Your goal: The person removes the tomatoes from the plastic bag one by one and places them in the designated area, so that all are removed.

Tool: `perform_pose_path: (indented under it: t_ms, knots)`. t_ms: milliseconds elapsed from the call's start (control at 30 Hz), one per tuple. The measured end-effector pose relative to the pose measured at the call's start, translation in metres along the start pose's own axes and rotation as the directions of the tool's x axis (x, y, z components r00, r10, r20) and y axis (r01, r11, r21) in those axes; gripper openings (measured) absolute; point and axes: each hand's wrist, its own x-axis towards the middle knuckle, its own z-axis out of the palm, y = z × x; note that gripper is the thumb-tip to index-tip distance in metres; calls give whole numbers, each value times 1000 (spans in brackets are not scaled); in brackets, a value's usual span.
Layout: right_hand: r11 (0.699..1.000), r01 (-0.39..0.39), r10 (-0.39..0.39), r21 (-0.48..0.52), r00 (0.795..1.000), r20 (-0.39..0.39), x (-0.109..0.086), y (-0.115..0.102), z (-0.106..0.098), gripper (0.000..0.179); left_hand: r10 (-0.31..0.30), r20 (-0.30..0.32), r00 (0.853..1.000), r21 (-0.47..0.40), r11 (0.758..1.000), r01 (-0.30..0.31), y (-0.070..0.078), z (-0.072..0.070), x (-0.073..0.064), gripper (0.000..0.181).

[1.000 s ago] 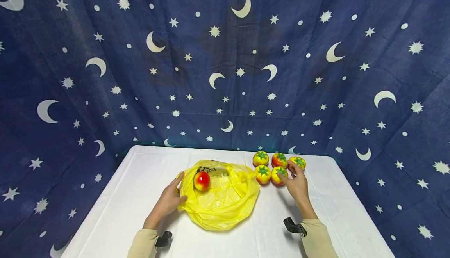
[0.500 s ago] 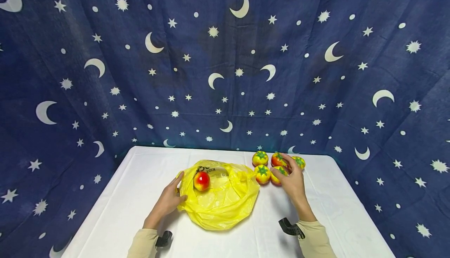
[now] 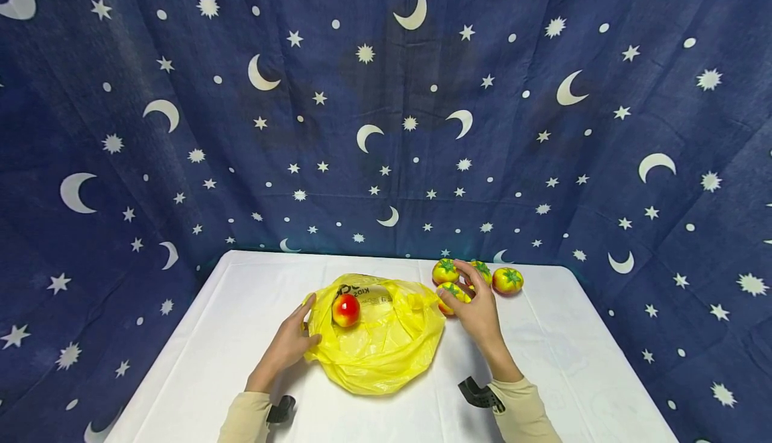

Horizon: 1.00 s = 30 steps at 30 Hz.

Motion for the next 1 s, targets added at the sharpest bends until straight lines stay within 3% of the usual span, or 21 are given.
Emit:
perform_pose_path:
  t_ms: [67,233,300,700,1000]
  knots:
    - [1000,1,-1,19,1000,26,-3,-12,4,60,-2,-1,1000,5,1000,2,0,0,0,90]
    - [998,3,-8,68,998,69,-6,-14,20,59,-10,-2,1000,10,1000,10,0,1,1,90]
    - [997,9,-15,75,997,74,-4,-4,28,59,-16,-1,1000,9,1000,16,0,1,1,90]
    - [995,-15,-3,97,983,181,-9,3,59,61,-28,-1,1000,1,1000,29,1,1,1,90]
    - [997,-28,8,79,971,238,-7,-1,79,59,-2,5,1000,-9,1000,2,-1,0,2,90]
